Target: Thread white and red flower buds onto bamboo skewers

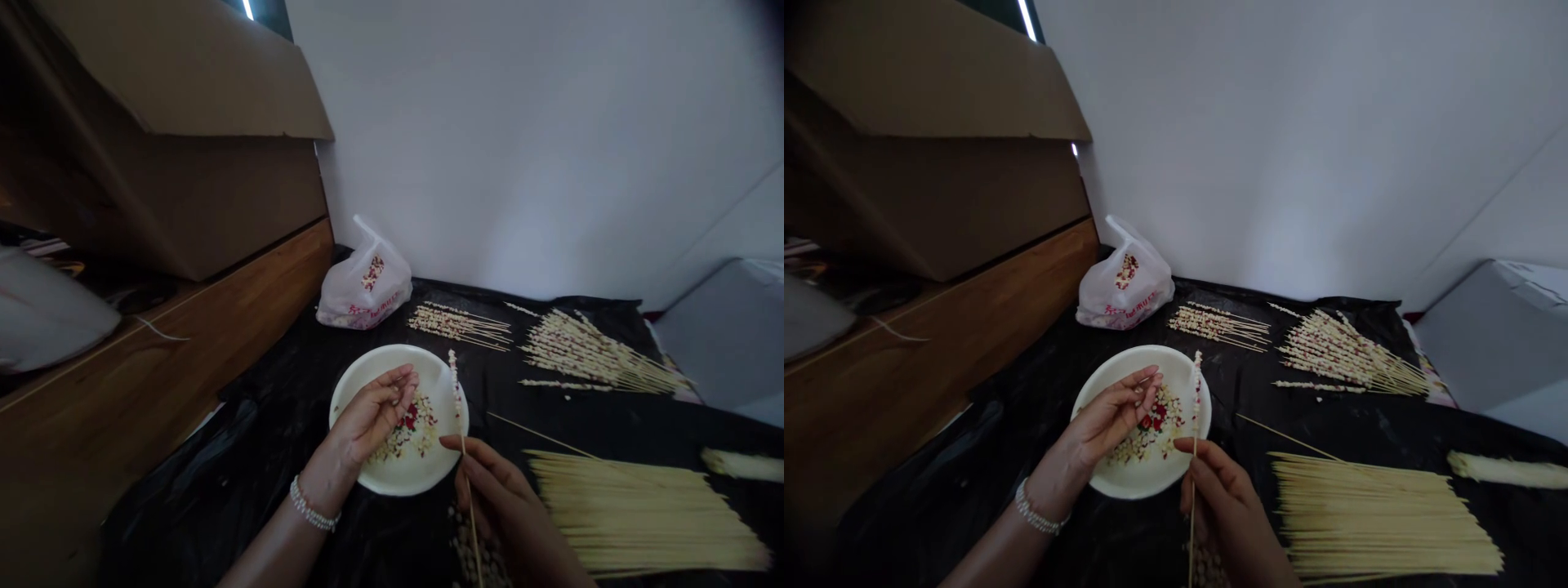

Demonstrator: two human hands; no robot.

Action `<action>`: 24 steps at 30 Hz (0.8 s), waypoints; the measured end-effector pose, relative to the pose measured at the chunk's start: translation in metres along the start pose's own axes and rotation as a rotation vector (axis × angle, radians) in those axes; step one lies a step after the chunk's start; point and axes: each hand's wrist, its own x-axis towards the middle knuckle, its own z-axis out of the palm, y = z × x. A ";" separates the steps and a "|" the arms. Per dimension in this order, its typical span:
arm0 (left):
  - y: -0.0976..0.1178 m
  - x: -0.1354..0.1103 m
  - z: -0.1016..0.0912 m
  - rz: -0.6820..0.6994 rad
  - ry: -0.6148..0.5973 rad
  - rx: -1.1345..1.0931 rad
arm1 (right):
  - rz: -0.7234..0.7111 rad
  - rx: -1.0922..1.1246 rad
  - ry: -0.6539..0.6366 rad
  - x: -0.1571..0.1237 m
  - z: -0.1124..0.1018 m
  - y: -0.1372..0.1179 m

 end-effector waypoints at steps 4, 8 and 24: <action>-0.001 0.003 -0.006 0.004 -0.025 0.025 | 0.042 -0.036 0.011 -0.010 -0.011 -0.010; -0.002 0.005 -0.008 -0.011 -0.015 0.008 | -0.073 -0.497 -0.061 0.006 -0.029 -0.043; -0.001 0.004 -0.007 -0.028 0.016 -0.046 | -0.413 -2.136 0.277 0.198 -0.057 -0.127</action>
